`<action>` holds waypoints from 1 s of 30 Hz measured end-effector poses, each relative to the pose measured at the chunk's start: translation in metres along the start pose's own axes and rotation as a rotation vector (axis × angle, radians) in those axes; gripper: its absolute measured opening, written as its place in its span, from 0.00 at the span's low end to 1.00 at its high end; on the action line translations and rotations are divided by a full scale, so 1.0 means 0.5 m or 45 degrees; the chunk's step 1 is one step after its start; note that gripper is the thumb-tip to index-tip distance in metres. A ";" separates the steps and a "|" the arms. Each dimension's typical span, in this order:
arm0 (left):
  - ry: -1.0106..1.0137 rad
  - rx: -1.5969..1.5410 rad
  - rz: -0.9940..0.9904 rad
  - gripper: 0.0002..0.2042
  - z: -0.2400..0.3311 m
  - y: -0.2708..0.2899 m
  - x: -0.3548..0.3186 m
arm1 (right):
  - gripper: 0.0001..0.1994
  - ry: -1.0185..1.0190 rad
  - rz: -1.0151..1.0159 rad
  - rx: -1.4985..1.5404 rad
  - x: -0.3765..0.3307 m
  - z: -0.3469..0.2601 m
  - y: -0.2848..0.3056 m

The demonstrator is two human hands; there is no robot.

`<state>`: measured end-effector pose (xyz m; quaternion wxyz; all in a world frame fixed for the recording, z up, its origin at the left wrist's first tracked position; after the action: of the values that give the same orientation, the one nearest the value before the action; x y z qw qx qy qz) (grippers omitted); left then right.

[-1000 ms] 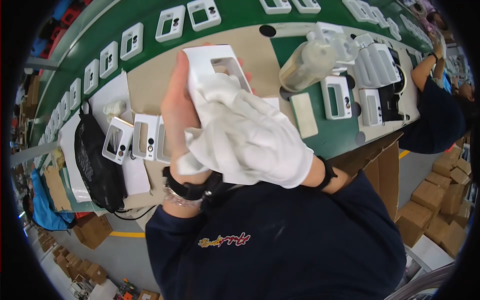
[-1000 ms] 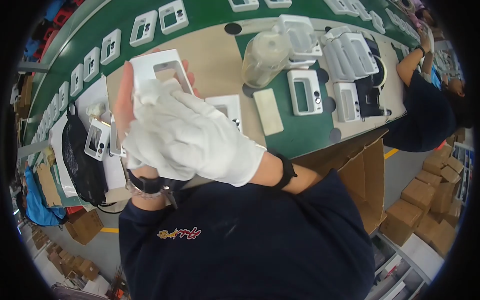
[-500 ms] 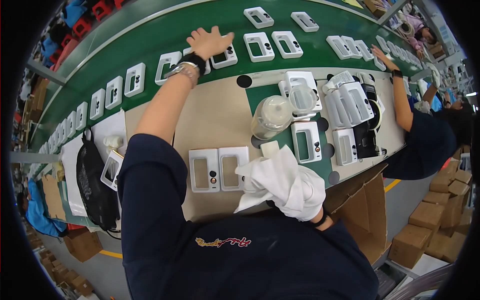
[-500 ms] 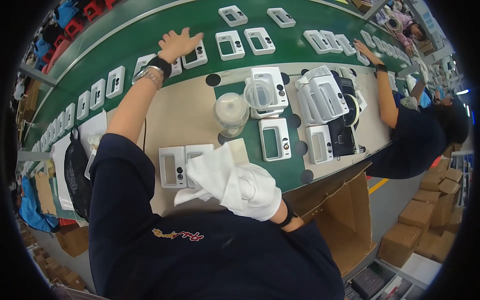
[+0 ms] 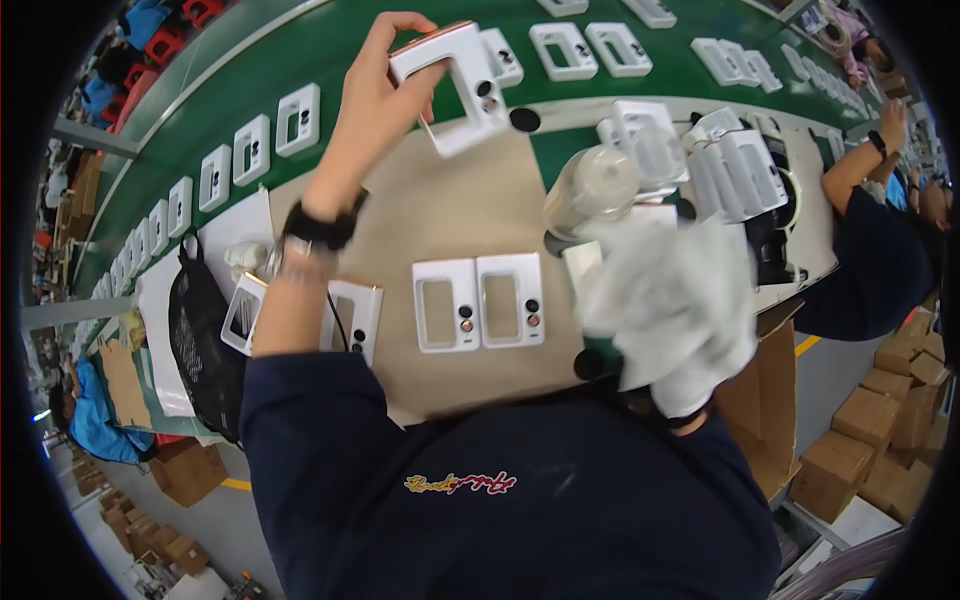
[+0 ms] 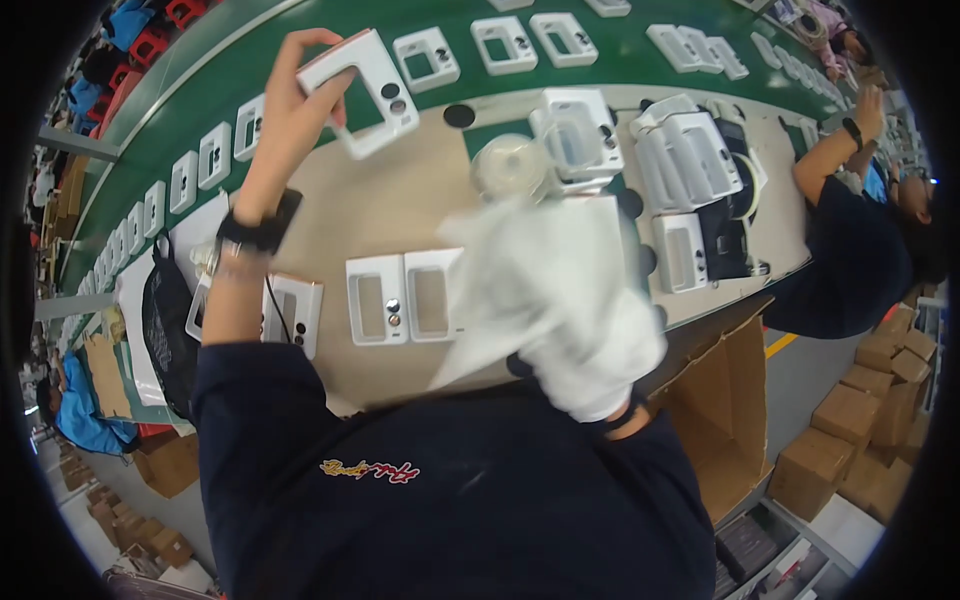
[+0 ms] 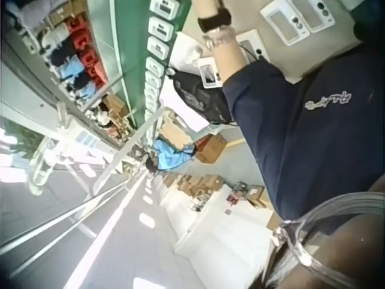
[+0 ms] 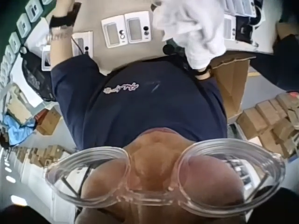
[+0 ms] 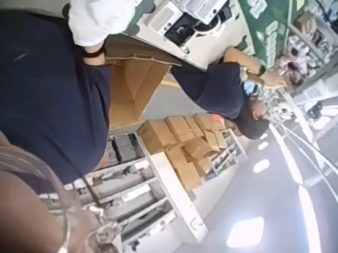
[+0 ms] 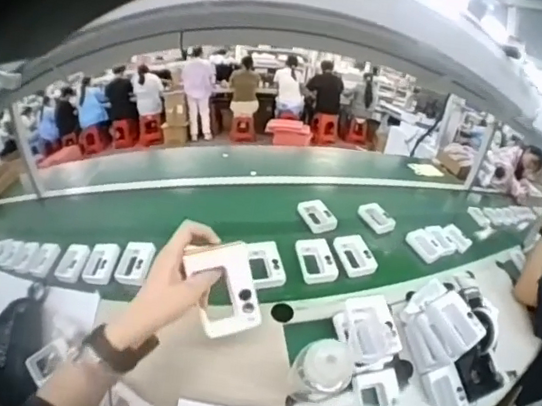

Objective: The person picks up a white plastic housing from a conveyor belt, wipes its surfaces and openings with a cloth, and places it back onto the belt, repeating this for several housings.

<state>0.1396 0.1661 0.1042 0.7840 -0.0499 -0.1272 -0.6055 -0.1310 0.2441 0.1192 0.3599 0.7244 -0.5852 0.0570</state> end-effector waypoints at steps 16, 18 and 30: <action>0.151 -0.805 0.304 0.25 0.038 0.008 -0.357 | 0.12 0.691 -0.317 -0.252 0.008 -0.192 -0.211; 0.159 -0.805 0.366 0.25 0.029 0.018 -0.384 | 0.12 0.618 -0.498 -0.313 0.002 -0.208 -0.255; -0.222 -1.497 0.791 0.17 0.002 0.068 -0.347 | 0.20 -0.511 -0.367 0.721 -0.118 -0.083 -0.325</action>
<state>0.1313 0.3379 0.0627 0.7511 -0.5517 0.1814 -0.3140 0.0095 0.3252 0.0463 0.0278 0.8670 -0.4971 0.0220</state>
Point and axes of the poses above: each hand's wrist, its own x-axis towards the middle knuckle, its own y-axis out of the back of the hand, z = x × y, the point moved 10 cm from there along x, towards the middle knuckle, and after that the axes turned 15 degrees about -x, right-handed, at the moved point
